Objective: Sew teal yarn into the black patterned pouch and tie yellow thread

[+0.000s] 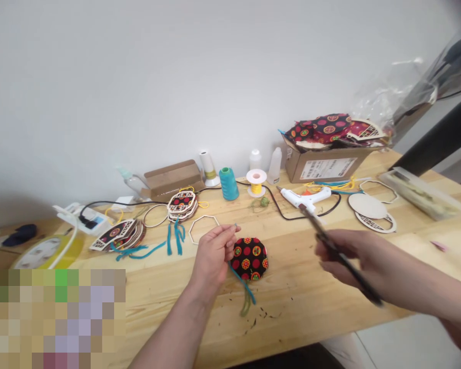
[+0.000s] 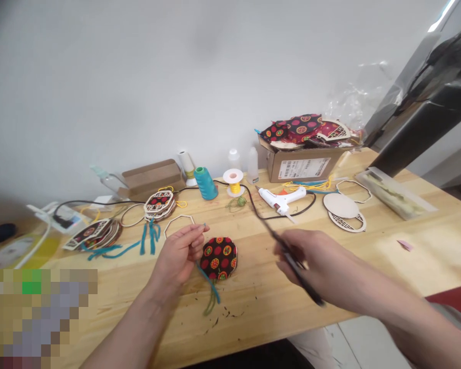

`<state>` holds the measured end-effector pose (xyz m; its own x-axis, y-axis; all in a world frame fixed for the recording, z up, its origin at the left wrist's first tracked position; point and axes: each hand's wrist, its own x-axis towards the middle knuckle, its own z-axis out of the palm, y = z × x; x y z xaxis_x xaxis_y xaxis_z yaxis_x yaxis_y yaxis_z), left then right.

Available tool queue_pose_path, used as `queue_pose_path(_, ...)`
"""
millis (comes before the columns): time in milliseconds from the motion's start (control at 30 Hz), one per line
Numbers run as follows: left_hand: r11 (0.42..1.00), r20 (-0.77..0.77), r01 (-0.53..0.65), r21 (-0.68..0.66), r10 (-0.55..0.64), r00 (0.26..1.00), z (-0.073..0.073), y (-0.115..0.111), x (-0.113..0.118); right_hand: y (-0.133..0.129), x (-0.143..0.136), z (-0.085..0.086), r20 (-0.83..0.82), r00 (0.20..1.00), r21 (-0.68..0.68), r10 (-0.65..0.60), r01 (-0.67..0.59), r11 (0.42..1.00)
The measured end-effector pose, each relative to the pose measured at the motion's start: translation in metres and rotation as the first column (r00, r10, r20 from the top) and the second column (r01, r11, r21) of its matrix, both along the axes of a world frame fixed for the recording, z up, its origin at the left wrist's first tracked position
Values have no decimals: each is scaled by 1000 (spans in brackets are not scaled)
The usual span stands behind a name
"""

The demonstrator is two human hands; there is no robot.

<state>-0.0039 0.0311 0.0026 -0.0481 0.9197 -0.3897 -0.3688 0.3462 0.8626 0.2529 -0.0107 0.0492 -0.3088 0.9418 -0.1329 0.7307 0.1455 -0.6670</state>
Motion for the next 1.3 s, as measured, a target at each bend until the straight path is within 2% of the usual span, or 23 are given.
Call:
queue_pose_path(67, 1000, -3, 2, 11, -2, 1000, -1, 0, 0, 23, -28, -1, -122, 986, -82, 118, -128, 988)
queue_pose_path(167, 1000, 7, -11, 28, 11, 1000, -4, 1, -1, 49, -56, -7, -357, 915, -216, 188, -276, 937)
queue_pose_path(267, 999, 23, -21, 32, 21, 1000, -6, 2, -2, 59, -67, -10, -455, 856, -218, 245, -374, 901)
queue_pose_path(400, 999, 17, -37, 34, 37, 999, -7, 2, -2, 59, -61, -14, -405, 860, -141, 309, -393, 909)
queue_pose_path(600, 997, 20, -71, 38, 70, 997, -3, 1, -1, 59, -45, -22, -197, 924, -266, 327, -371, 890)
queue_pose_path(833, 992, 14, -110, 59, 109, 994, -2, 2, 2, 61, -47, -26, -57, 953, -281, 297, -301, 911)
queue_pose_path(1067, 994, -46, -100, 48, 102, 994, -3, -4, 8, 61, -52, -30, -59, 964, -258, 260, -267, 929)
queue_pose_path(1300, 998, -151, -20, 56, 28, 988, -9, -8, 10, 61, -56, -31, -73, 969, -250, 235, -246, 936)
